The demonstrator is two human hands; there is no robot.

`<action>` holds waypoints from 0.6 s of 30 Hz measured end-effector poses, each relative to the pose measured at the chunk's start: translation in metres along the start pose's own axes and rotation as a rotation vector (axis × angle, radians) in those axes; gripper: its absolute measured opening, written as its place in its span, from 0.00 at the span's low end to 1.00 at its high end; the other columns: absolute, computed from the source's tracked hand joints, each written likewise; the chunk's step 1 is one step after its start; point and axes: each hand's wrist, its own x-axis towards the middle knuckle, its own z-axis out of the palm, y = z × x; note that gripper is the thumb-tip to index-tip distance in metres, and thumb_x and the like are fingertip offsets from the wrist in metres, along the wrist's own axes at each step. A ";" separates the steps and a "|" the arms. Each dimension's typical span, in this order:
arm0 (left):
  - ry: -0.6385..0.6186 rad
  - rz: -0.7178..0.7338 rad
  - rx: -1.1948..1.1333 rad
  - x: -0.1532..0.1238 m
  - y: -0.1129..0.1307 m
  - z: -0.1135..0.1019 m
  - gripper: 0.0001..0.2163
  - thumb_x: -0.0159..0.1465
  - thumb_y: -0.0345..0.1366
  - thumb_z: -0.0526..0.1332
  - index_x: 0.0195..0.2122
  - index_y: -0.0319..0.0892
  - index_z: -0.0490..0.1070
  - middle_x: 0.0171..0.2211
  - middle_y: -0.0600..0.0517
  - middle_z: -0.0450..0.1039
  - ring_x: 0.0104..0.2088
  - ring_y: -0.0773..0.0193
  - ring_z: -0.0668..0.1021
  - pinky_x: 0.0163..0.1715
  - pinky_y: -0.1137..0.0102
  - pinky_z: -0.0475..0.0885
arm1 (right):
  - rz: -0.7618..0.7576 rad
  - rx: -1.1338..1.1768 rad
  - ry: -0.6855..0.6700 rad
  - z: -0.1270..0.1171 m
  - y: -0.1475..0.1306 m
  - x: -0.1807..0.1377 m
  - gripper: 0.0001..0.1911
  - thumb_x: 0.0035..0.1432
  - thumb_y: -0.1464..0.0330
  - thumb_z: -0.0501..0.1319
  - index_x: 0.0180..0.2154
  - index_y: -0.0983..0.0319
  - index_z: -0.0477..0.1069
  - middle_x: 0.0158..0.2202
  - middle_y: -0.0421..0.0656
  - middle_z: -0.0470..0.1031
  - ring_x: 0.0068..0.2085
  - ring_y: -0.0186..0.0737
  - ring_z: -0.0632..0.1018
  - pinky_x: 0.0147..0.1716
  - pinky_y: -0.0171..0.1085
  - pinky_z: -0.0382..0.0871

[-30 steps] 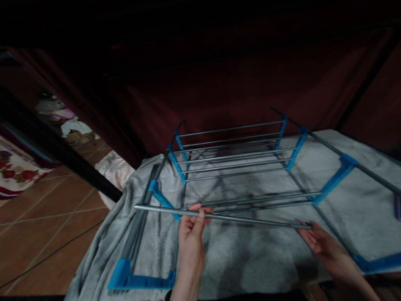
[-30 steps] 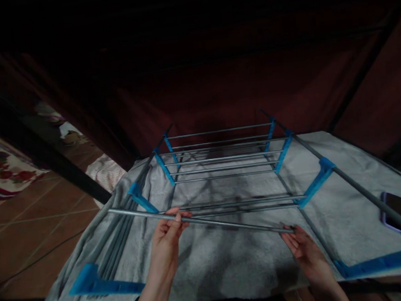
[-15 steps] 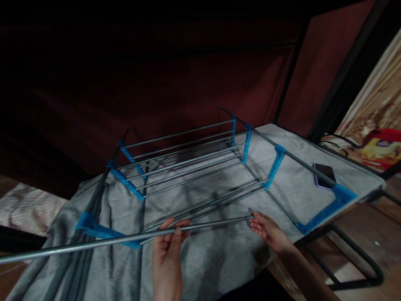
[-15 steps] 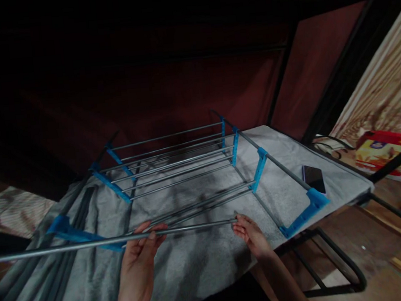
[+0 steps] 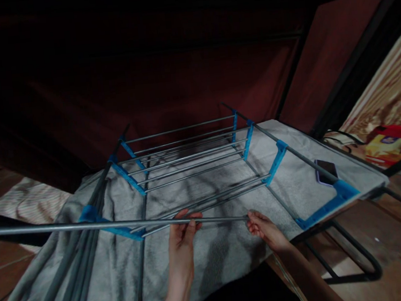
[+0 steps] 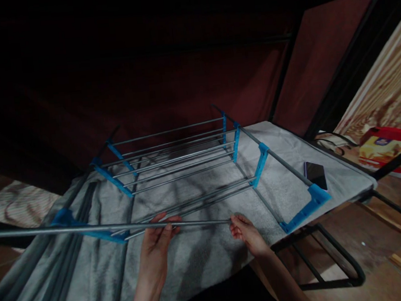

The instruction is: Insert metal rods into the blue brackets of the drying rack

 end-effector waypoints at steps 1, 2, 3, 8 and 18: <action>0.009 0.005 -0.002 0.000 -0.001 0.000 0.21 0.57 0.41 0.75 0.50 0.46 0.74 0.39 0.49 0.83 0.46 0.55 0.84 0.47 0.61 0.78 | 0.007 -0.009 -0.006 -0.001 0.001 -0.001 0.22 0.47 0.52 0.76 0.30 0.60 0.74 0.27 0.39 0.79 0.26 0.32 0.76 0.26 0.32 0.70; 0.019 0.008 -0.005 0.000 -0.001 0.000 0.21 0.57 0.41 0.75 0.50 0.45 0.74 0.39 0.49 0.83 0.45 0.55 0.84 0.47 0.61 0.78 | 0.013 -0.013 -0.008 -0.002 0.002 -0.001 0.21 0.47 0.53 0.77 0.32 0.60 0.75 0.28 0.39 0.80 0.27 0.33 0.77 0.28 0.33 0.71; 0.024 0.007 -0.008 -0.001 -0.002 0.000 0.21 0.57 0.41 0.74 0.50 0.45 0.74 0.39 0.49 0.83 0.45 0.56 0.84 0.46 0.62 0.78 | 0.018 -0.016 -0.008 -0.005 0.004 -0.002 0.21 0.46 0.54 0.77 0.33 0.60 0.76 0.29 0.40 0.81 0.28 0.35 0.78 0.30 0.34 0.73; 0.026 -0.007 -0.029 -0.004 -0.002 -0.002 0.19 0.58 0.39 0.73 0.49 0.45 0.73 0.38 0.48 0.83 0.43 0.57 0.84 0.46 0.62 0.76 | 0.049 -0.039 0.002 -0.018 0.007 0.003 0.19 0.46 0.59 0.77 0.37 0.62 0.77 0.33 0.45 0.83 0.33 0.40 0.82 0.36 0.39 0.78; 0.113 0.060 -0.099 -0.001 0.015 -0.008 0.18 0.60 0.42 0.72 0.48 0.45 0.72 0.36 0.51 0.82 0.43 0.58 0.83 0.44 0.64 0.75 | 0.067 0.168 0.140 -0.058 0.001 0.023 0.17 0.43 0.71 0.74 0.38 0.62 0.77 0.39 0.49 0.83 0.43 0.44 0.85 0.49 0.38 0.81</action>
